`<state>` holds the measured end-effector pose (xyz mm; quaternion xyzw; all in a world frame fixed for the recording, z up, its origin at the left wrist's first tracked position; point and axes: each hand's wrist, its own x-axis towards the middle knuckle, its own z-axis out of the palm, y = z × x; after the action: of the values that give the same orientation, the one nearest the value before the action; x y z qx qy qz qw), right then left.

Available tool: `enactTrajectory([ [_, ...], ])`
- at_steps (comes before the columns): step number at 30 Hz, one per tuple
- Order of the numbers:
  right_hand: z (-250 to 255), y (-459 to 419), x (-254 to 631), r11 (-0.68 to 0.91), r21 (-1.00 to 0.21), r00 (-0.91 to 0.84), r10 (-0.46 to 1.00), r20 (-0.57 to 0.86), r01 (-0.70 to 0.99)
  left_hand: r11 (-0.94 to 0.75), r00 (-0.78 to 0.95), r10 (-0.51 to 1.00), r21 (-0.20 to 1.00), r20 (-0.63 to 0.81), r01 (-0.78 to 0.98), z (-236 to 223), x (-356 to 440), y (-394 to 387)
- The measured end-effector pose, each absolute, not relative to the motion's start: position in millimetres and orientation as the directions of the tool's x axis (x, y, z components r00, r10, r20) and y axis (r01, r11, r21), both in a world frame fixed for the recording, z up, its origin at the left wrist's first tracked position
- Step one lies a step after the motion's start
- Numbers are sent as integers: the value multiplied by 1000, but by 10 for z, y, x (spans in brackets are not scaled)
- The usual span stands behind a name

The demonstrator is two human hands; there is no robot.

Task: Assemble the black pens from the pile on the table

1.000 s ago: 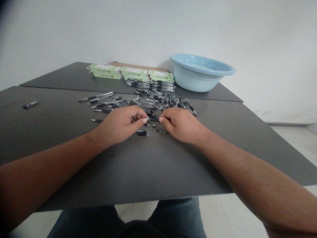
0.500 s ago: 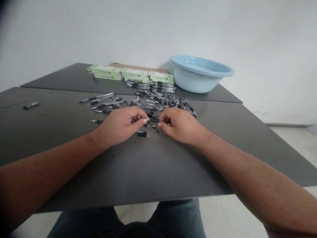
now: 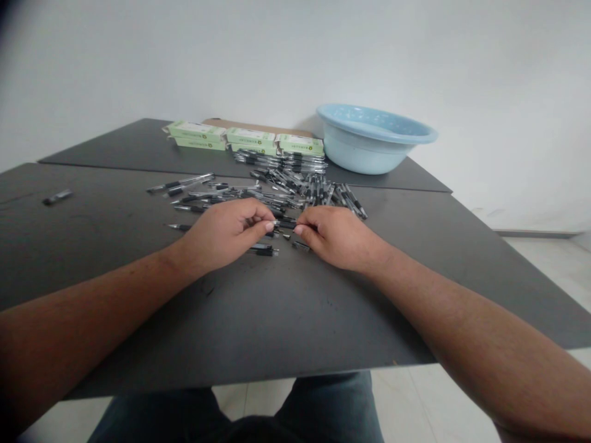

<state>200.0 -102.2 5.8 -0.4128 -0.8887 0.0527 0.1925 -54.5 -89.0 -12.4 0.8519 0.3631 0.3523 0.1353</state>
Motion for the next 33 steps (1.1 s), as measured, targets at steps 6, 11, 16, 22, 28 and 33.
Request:
enactTrajectory([
  [6, 57, -1021, 1988, 664, -242, -596, 745, 299, 708, -696, 498, 718, 496, 486, 519, -126, -545, -902],
  [11, 44, -1048, 1960, 659, -254, -586, 749, 310, 708, -704, 512, 710, 470, 484, 533, -109, -534, -923],
  [16, 45, -1096, 1915, 683, -132, -619, 715, 326, 719, -732, 547, 681, 427, 487, 532, -103, -528, -953],
  [22, 71, -1129, 1871, 685, -130, -637, 719, 276, 717, -748, 568, 663, 396, 487, 533, -89, -519, -966],
  [28, 68, -1141, 1857, 696, -134, -650, 711, 267, 706, -758, 586, 651, 363, 483, 542, -100, -517, -954],
  [33, 80, -1153, 1857, 675, -188, -628, 735, 257, 713, -762, 597, 647, 360, 475, 539, -96, -520, -970],
])
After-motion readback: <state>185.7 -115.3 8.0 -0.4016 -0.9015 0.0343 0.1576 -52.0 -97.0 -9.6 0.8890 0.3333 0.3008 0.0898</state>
